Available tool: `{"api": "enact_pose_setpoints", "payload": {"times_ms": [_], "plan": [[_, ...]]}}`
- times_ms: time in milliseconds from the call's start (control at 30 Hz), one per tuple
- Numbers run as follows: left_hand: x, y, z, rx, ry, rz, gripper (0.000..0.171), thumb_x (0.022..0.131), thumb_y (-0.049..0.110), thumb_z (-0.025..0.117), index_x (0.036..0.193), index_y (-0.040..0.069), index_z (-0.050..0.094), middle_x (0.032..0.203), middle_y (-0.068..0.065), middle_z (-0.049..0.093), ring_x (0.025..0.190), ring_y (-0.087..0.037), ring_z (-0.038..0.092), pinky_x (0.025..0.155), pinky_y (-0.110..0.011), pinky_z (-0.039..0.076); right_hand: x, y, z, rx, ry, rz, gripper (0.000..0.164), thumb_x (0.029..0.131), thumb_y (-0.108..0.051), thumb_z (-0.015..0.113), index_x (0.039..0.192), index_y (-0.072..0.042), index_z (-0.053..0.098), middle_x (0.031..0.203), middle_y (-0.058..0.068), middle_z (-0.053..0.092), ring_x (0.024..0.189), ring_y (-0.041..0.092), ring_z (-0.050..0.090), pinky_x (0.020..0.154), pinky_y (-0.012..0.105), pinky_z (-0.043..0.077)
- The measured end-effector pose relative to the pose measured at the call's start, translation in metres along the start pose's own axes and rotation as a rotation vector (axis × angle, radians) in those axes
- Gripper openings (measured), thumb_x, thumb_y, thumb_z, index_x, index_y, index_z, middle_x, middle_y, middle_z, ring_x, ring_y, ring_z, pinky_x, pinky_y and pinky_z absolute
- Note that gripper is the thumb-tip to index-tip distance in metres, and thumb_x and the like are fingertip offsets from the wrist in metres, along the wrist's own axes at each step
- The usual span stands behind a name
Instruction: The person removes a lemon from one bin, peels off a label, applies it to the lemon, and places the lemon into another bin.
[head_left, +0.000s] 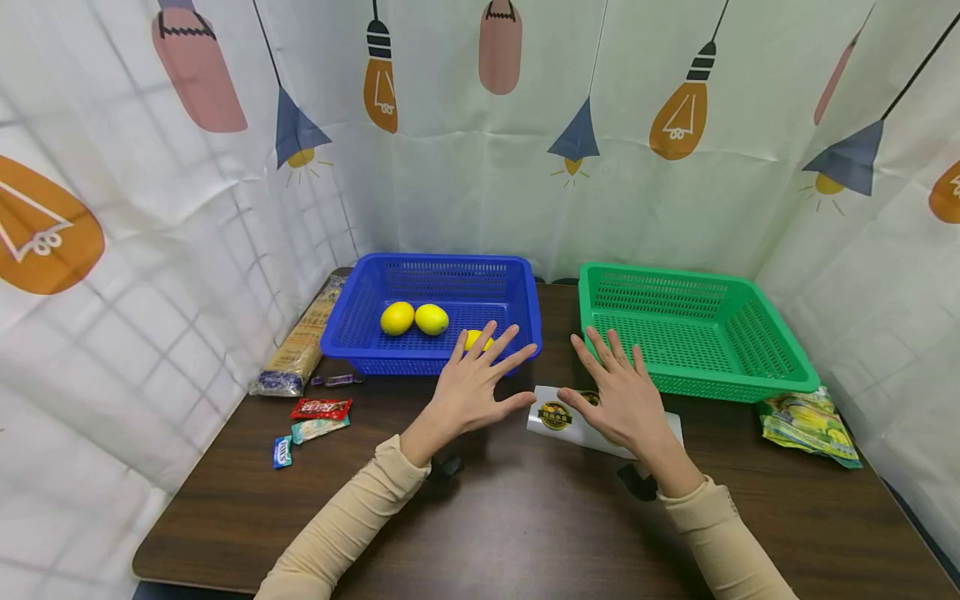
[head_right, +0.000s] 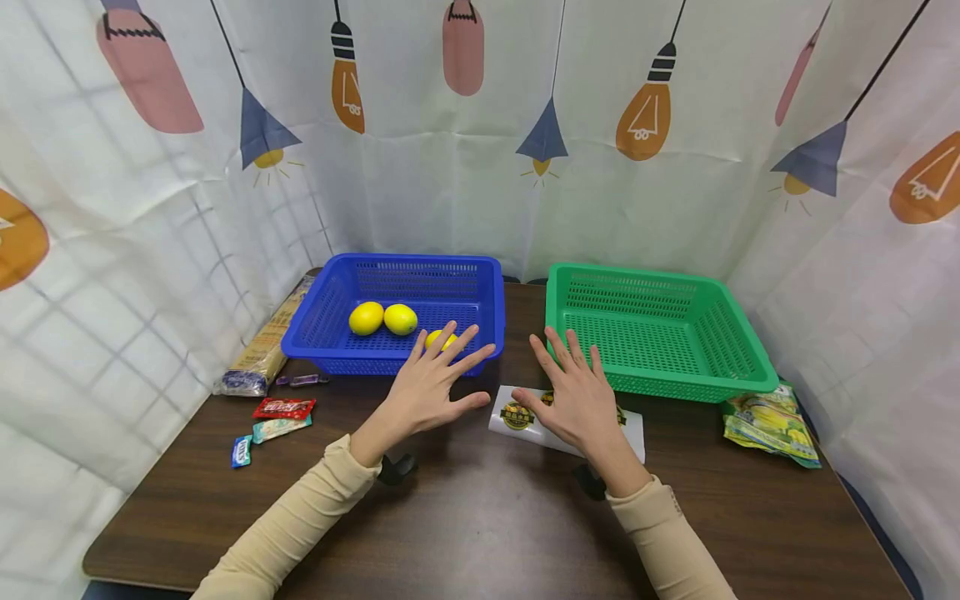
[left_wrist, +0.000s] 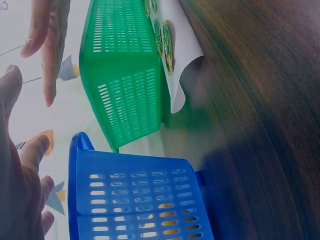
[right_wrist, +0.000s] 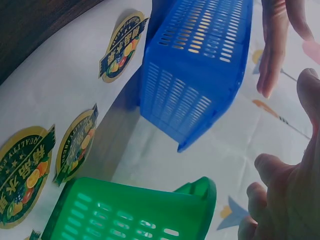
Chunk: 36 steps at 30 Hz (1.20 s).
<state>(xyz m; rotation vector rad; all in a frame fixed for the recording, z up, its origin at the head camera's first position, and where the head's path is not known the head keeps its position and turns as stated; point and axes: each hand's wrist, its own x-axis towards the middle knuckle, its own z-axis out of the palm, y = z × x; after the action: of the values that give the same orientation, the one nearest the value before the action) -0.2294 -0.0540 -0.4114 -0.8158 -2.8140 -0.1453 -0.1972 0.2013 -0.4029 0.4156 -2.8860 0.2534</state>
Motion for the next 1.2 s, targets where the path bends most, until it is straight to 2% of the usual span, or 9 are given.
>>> {"api": "enact_pose_setpoints", "payload": {"times_ms": [200, 333, 400, 500, 667, 800, 933, 1067, 1200], "plan": [[-0.001, 0.0, -0.002, -0.002, -0.004, 0.009, 0.084, 0.082, 0.088, -0.003, 0.155, 0.05, 0.012, 0.17, 0.01, 0.011, 0.159, -0.023, 0.008, 0.129, -0.055, 0.007, -0.002, 0.0, 0.001, 0.01, 0.009, 0.003, 0.087, 0.09, -0.073, 0.047, 0.16, -0.033, 0.014, 0.17, 0.001, 0.014, 0.158, 0.032, 0.01, 0.125, 0.062, 0.009], [0.0, -0.004, -0.003, -0.058, 0.015, 0.044, 0.086, 0.081, 0.087, -0.007, 0.155, 0.049, 0.015, 0.169, 0.009, 0.013, 0.159, -0.023, 0.009, 0.128, -0.056, 0.011, -0.004, 0.0, 0.003, 0.044, 0.026, -0.001, 0.085, 0.091, -0.071, 0.048, 0.159, -0.034, 0.015, 0.169, 0.002, 0.015, 0.158, 0.032, 0.011, 0.125, 0.061, 0.013], [0.001, -0.007, -0.005, -0.118, 0.039, 0.086, 0.085, 0.084, 0.085, -0.004, 0.156, 0.046, 0.02, 0.169, 0.008, 0.017, 0.158, -0.024, 0.013, 0.127, -0.057, 0.015, -0.006, -0.001, 0.004, 0.087, 0.03, 0.001, 0.083, 0.092, -0.069, 0.049, 0.159, -0.033, 0.016, 0.169, 0.003, 0.016, 0.157, 0.032, 0.013, 0.125, 0.061, 0.017], [0.003, -0.017, -0.013, -0.259, 0.068, 0.151, 0.082, 0.09, 0.082, 0.004, 0.155, 0.039, 0.03, 0.167, 0.005, 0.025, 0.157, -0.026, 0.019, 0.125, -0.057, 0.021, -0.007, -0.002, 0.006, 0.184, 0.035, 0.005, 0.08, 0.094, -0.065, 0.051, 0.159, -0.03, 0.021, 0.168, 0.006, 0.021, 0.155, 0.034, 0.022, 0.12, 0.061, 0.03], [0.016, -0.046, -0.046, -0.498, 0.051, 0.202, 0.078, 0.094, 0.077, 0.022, 0.15, 0.027, 0.045, 0.16, -0.001, 0.04, 0.153, -0.026, 0.03, 0.124, -0.054, 0.027, -0.003, -0.009, 0.004, 0.363, 0.105, -0.006, 0.072, 0.094, -0.052, 0.061, 0.154, -0.019, 0.037, 0.162, 0.009, 0.034, 0.145, 0.036, 0.042, 0.108, 0.059, 0.045], [0.037, -0.084, -0.077, -0.645, 0.014, 0.162, 0.062, 0.099, 0.065, 0.038, 0.145, 0.025, 0.051, 0.153, -0.002, 0.05, 0.143, -0.026, 0.045, 0.119, -0.051, 0.036, 0.007, -0.019, 0.001, 0.42, 0.202, -0.036, 0.063, 0.093, -0.042, 0.068, 0.146, -0.012, 0.049, 0.156, 0.01, 0.046, 0.139, 0.033, 0.05, 0.106, 0.055, 0.048], [0.06, -0.128, -0.092, -0.903, -0.031, 0.067, 0.045, 0.104, 0.04, 0.048, 0.143, 0.018, 0.052, 0.148, -0.006, 0.053, 0.138, -0.028, 0.051, 0.117, -0.049, 0.04, 0.025, -0.03, 0.003, 0.551, 0.184, -0.013, 0.059, 0.092, -0.042, 0.069, 0.141, -0.012, 0.054, 0.146, 0.013, 0.056, 0.129, 0.033, 0.06, 0.099, 0.051, 0.055], [0.081, -0.166, -0.087, -1.117, -0.058, -0.037, 0.043, 0.105, 0.024, 0.05, 0.144, 0.007, 0.049, 0.147, -0.014, 0.052, 0.14, -0.031, 0.046, 0.122, -0.049, 0.033, 0.042, -0.037, 0.01, 0.704, 0.066, 0.138, 0.062, 0.092, -0.051, 0.065, 0.141, -0.014, 0.053, 0.138, 0.013, 0.063, 0.115, 0.031, 0.069, 0.088, 0.046, 0.061], [0.097, -0.191, -0.068, -1.173, -0.125, -0.141, 0.046, 0.103, 0.021, 0.053, 0.145, 0.005, 0.047, 0.151, -0.018, 0.046, 0.142, -0.031, 0.043, 0.124, -0.049, 0.029, 0.055, -0.038, 0.019, 0.804, -0.022, 0.266, 0.067, 0.093, -0.05, 0.064, 0.145, -0.011, 0.047, 0.132, 0.017, 0.066, 0.102, 0.031, 0.074, 0.079, 0.039, 0.063]]}}
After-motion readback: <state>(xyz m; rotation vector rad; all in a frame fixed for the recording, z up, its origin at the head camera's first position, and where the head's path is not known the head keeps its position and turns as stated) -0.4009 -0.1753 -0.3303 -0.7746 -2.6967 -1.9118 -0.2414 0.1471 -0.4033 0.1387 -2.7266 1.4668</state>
